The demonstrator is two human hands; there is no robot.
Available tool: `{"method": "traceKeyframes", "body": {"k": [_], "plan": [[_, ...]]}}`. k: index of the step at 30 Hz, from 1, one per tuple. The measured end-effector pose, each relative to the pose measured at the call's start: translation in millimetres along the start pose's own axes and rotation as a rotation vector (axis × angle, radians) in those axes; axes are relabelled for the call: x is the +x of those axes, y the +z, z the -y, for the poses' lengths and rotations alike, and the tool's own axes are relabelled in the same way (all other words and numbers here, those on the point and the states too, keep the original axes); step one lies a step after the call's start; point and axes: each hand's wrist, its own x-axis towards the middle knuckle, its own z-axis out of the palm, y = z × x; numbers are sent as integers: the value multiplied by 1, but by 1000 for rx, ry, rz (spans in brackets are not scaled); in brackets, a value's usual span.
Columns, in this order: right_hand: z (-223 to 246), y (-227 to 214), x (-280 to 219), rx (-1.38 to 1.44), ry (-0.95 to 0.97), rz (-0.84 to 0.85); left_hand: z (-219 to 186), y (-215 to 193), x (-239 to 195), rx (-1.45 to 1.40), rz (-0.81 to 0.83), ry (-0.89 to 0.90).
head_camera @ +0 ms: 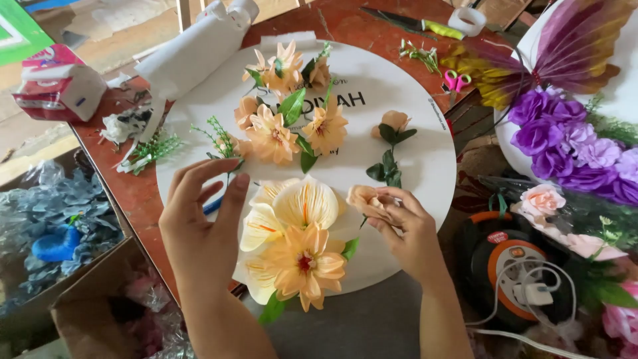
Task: The person assembles a floral arrangement on a white circular board by attaching artificial flowers and leaves. They use pliers to trim stems and secure components, working with peach-colored flowers and green foliage while another person handles wrapping paper nearby.
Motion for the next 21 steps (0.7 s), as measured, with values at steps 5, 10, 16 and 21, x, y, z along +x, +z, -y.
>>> {"method": "traceKeyframes", "body": {"k": [5,10,16,21], "plan": [[-3,-4,-29,50,41,-14,0,-2,-1,-9,2,-2],[-6,6,-88,-76,-126,-194,5,-10,-1,-20,0,25],[5,34,-129,-288,-349,-250,6,-15,-4,-43,-24,25],[1,44,-124,-353,-319,-183,8,-19,-4,-68,-20,39]]}}
